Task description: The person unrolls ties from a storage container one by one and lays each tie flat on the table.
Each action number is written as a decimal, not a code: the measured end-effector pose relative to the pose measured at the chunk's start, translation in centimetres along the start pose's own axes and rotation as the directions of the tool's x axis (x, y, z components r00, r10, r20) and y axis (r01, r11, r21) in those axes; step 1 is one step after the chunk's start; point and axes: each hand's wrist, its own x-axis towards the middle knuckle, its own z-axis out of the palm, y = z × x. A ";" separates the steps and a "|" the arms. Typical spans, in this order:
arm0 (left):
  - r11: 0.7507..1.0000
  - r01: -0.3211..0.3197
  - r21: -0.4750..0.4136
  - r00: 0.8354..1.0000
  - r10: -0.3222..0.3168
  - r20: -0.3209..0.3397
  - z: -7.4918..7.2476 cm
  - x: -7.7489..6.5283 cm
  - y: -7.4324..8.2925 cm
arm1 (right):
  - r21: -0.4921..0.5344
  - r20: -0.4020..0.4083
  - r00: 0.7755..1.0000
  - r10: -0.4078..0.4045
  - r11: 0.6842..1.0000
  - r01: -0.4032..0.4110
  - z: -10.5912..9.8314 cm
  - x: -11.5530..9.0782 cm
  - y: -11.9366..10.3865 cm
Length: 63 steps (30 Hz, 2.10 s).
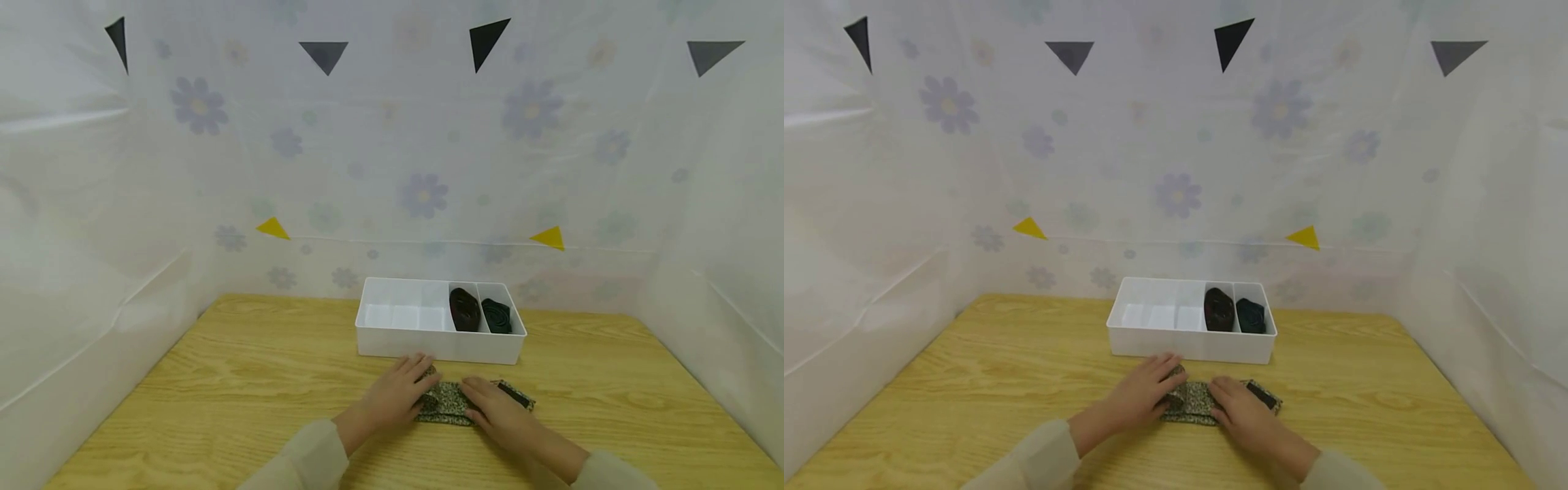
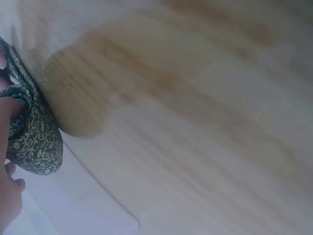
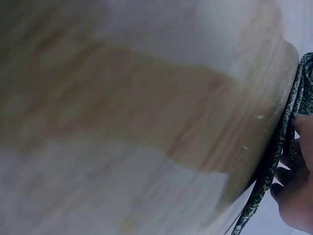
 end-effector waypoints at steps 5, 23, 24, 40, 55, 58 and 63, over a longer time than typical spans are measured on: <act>0.996 -0.061 0.070 0.998 0.062 -0.021 0.1 -0.1 0.1 | 0.031 0.075 0.997 0.014 0.999 -0.016 0.3 0.0 0.0; 0.990 -0.119 0.075 0.978 0.130 -0.160 0.3 -1.1 -0.2 | 0.027 0.114 0.993 0.006 1.000 -0.009 0.4 -0.1 -0.1; 0.990 -0.117 0.074 0.979 0.127 -0.160 0.3 -1.2 -0.2 | 0.023 0.113 0.994 0.003 1.000 -0.005 0.4 -0.1 -0.1; 0.986 -0.099 0.132 0.979 0.120 -0.164 0.4 -2.2 -0.3 | -0.049 0.100 0.995 -0.025 0.998 0.030 0.6 -0.3 -0.1; 0.991 -0.070 0.110 0.994 0.078 -0.071 0.3 -2.9 -0.8 | -0.064 0.123 0.992 -0.005 0.998 0.013 0.5 -0.2 -0.3; 0.993 -0.069 0.093 0.995 0.075 -0.066 0.3 -3.1 -1.0 | -0.059 0.128 0.992 -0.004 0.998 0.012 0.5 -0.2 -0.3; 0.997 -0.069 0.028 0.993 0.072 -0.093 0.3 -3.5 -1.4 | -0.057 0.131 0.991 -0.003 0.998 0.011 0.4 -0.2 -0.4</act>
